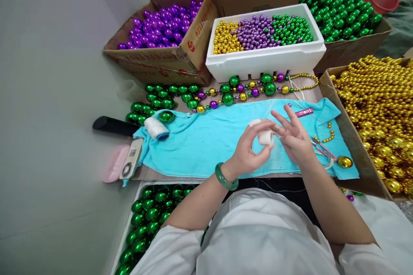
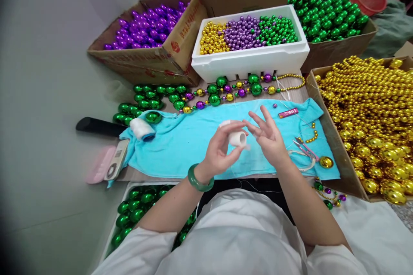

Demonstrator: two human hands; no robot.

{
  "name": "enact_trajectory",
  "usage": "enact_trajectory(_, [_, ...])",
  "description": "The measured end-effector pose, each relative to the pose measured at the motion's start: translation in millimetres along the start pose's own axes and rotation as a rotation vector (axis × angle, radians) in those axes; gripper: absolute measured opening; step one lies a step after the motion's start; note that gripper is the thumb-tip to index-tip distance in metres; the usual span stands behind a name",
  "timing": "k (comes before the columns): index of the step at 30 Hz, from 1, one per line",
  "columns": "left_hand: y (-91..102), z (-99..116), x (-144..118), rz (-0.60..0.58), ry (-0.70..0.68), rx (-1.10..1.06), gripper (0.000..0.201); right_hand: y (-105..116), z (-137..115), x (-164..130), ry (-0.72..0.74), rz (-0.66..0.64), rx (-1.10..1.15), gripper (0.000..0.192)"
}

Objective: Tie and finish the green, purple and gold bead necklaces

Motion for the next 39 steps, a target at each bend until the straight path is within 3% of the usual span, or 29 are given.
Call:
enact_trajectory(4, [7.6, -12.4, 5.6, 0.053, 0.114, -0.157, 0.050, -2.1, 1.3, 0.0, -0.055, -0.013, 0.054, 0.078])
enact_trajectory(10, [8.6, -12.7, 24.2, -0.019, 0.215, -0.258, 0.047, -10.5, 10.3, 2.6, -0.081, -0.076, 0.208, 0.077])
enact_trajectory(16, [14.9, -6.8, 28.0, -0.061, 0.077, -0.244, 0.055, 1.2, 6.5, 3.4, -0.146, 0.112, 0.180, 0.069])
enact_trajectory(23, [20.7, -3.7, 22.6, -0.116, 0.024, -0.252, 0.062, -20.1, -7.2, 5.5, -0.232, -0.118, 0.300, 0.082])
enact_trajectory(26, [21.6, -5.3, 20.6, -0.104, 0.043, -0.233, 0.063, -26.3, -11.4, 7.9, -0.226, -0.149, 0.270, 0.087])
enact_trajectory(29, [22.9, -7.2, 18.1, -0.080, 0.059, -0.239, 0.064, -27.3, -11.3, 8.9, -0.234, -0.108, 0.284, 0.081])
enact_trajectory(34, [24.1, -8.4, 13.5, -0.063, 0.045, -0.281, 0.060, -19.8, -3.1, 7.7, -0.194, 0.041, 0.448, 0.052])
enact_trajectory(39, [18.6, -19.0, 3.2, -0.045, 0.107, -0.302, 0.058, -8.8, 4.5, 7.1, -0.089, 0.164, 0.364, 0.051])
Point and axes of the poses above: each hand's wrist, its own x-axis towards the middle knuckle, its own y-axis out of the back of the hand, z = x × y, the point moved 5 cm from there along x, towards the middle knuckle, and after that the axes turned 12 degrees about -z, right-handed, at the moved point
